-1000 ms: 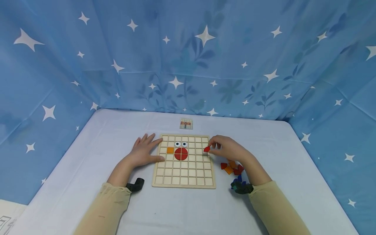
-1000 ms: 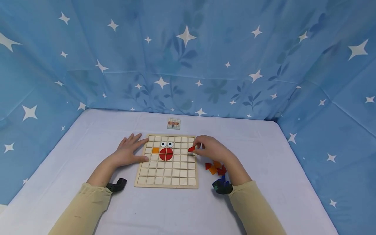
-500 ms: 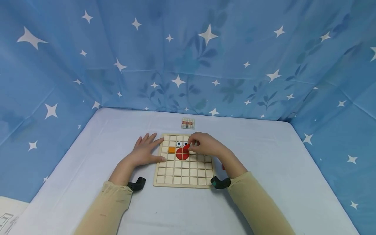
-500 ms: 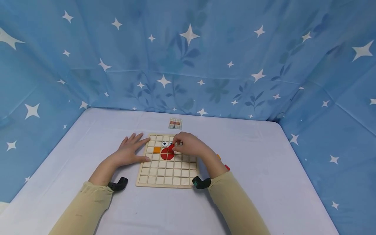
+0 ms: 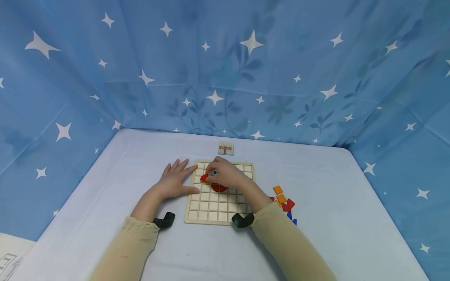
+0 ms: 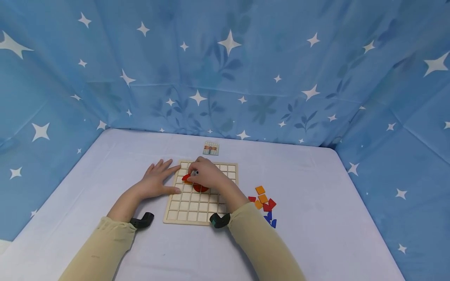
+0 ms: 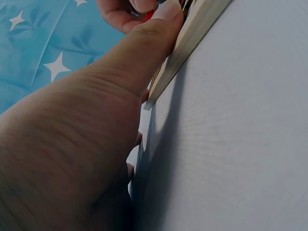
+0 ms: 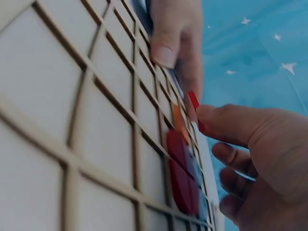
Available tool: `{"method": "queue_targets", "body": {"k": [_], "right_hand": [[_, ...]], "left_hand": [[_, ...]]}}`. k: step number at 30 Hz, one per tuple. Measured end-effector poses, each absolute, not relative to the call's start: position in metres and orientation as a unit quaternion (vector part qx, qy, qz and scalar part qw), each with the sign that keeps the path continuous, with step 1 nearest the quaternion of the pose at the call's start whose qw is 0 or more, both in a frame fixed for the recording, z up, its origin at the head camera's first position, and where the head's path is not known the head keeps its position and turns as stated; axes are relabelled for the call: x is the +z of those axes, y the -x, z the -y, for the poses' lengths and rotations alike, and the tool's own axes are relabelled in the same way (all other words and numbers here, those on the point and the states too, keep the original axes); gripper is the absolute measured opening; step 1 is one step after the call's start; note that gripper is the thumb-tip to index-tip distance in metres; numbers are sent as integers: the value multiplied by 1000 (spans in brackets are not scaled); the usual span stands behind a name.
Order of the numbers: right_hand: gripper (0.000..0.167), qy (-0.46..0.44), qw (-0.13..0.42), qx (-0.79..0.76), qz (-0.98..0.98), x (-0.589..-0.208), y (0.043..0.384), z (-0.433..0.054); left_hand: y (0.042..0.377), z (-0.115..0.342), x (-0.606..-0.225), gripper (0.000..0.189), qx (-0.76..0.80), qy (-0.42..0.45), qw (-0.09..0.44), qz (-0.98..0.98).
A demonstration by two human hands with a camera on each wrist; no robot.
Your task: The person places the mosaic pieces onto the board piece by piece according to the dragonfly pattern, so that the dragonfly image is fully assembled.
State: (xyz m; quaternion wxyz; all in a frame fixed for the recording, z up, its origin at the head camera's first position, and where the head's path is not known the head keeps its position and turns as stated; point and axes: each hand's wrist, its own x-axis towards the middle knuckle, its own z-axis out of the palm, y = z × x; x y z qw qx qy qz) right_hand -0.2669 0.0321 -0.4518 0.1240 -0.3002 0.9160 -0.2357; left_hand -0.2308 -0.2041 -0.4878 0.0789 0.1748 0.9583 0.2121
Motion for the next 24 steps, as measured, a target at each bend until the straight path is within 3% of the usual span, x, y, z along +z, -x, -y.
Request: {"method": "queue_targets", "body": {"k": [24], "right_hand": [[24,306,58,-153,-938,-457,254,-5]], "left_hand": [[233,205,-489,93,209,-177,79,-958]]}}
